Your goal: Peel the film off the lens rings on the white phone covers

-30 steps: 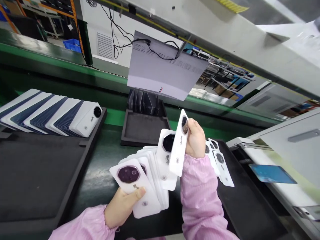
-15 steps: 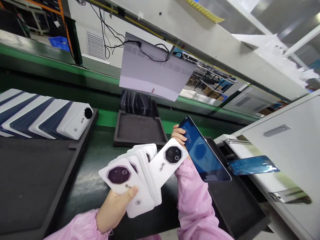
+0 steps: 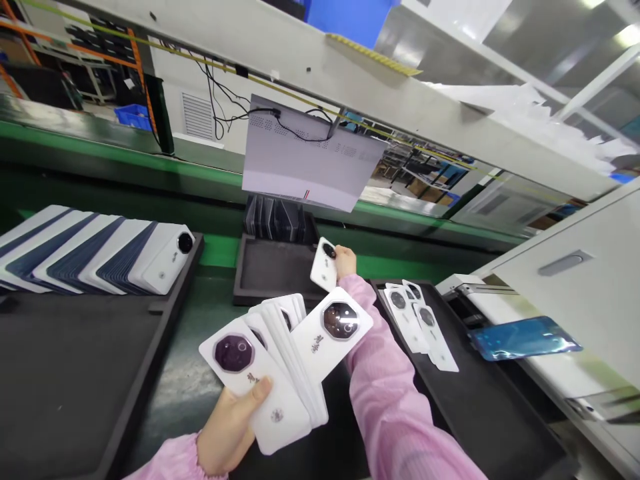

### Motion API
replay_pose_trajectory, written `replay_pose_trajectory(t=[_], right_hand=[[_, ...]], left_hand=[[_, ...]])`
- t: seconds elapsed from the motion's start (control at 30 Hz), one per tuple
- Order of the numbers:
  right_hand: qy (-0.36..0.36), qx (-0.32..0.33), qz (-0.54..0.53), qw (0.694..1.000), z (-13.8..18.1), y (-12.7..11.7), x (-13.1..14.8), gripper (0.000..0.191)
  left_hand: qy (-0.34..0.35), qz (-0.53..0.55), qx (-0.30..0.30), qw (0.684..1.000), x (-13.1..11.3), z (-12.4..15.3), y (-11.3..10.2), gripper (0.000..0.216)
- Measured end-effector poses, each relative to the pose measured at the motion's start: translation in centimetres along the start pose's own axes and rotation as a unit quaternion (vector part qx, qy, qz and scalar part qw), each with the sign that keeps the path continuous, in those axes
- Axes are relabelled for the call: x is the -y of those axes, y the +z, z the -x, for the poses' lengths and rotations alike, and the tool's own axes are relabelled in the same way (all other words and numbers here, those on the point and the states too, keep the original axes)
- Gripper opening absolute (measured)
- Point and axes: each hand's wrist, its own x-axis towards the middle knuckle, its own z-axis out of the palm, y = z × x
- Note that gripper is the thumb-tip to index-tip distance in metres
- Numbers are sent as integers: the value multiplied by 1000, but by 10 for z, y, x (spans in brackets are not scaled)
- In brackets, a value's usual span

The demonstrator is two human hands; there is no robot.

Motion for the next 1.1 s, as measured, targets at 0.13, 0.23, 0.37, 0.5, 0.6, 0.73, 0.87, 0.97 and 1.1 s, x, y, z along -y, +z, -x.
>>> replay_pose_trajectory(t=[0.13,0.23,0.37,0.5,0.6,0.73,0.87,0.97,1.1], right_hand=[[42,51,80,995,-4,35,-10,29],[32,89,102,990,9,35,-3,27],[-3,137,62,989,60,-7,25,38],[-18,276,-109,955,133,-63,51,55],[-20,293,-164,942,173,-85,60,54],[8,310,-129,942,189,-88,67,45],[-104,52,-53,992,180,-105,78,28],[-271,-182,-107,939,171,-128,94,23],[-313,155,63,935,178,-121,119,26]], left_hand=[[14,-5,-4,1000,-1,0,2,67],[38,-15,-8,999,0,0,2,65],[74,-42,-2,996,3,1,1,63],[114,-53,2,992,6,3,0,61],[112,-38,18,993,5,3,-1,55],[84,-37,29,995,0,-2,-4,54],[71,-31,26,997,-1,-6,-4,57],[57,-47,34,997,-1,-7,-4,49],[40,-81,55,994,3,-9,-4,35]])
